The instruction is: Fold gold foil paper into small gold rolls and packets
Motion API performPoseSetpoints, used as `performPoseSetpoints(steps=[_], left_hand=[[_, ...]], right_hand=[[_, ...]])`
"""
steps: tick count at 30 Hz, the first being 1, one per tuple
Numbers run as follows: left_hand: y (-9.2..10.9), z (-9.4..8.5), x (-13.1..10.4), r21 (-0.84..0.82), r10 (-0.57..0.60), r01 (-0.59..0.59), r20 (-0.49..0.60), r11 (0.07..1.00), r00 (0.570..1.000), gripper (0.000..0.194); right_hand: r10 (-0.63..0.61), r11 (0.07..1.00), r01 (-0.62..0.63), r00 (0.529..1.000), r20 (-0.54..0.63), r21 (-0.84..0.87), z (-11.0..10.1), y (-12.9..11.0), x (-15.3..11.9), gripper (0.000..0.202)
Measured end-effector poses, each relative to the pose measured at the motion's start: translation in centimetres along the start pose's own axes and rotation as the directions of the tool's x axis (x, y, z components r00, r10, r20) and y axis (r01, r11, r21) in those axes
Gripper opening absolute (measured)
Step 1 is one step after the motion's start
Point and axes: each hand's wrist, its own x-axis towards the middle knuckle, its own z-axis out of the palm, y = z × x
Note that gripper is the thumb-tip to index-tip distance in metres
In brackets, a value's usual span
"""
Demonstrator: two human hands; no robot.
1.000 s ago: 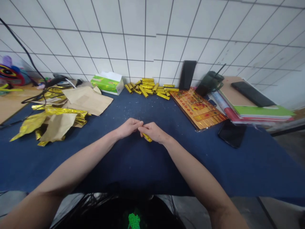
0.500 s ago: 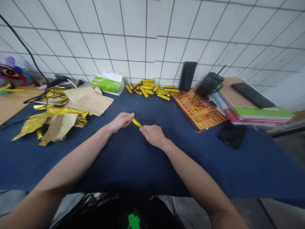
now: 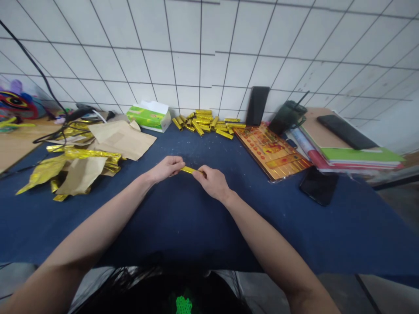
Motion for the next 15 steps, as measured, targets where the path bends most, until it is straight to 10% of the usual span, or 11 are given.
performPoseSetpoints(steps=[7, 15], left_hand=[[1.5, 2.0, -1.0, 0.128, 0.150, -0.165, 0.122, 0.978, 0.981, 0.021], [1.3, 2.2, -0.9, 0.165, 0.113, -0.126, 0.085, 0.978, 0.990, 0.027]], right_hand=[[-0.017, 0.944, -0.094, 0.944, 0.330, 0.318, 0.1, -0.2, 0.0, 0.036], [-0.046, 0.988, 0.027, 0.991, 0.126, 0.155, 0.7, -0.4, -0.3, 0.034]])
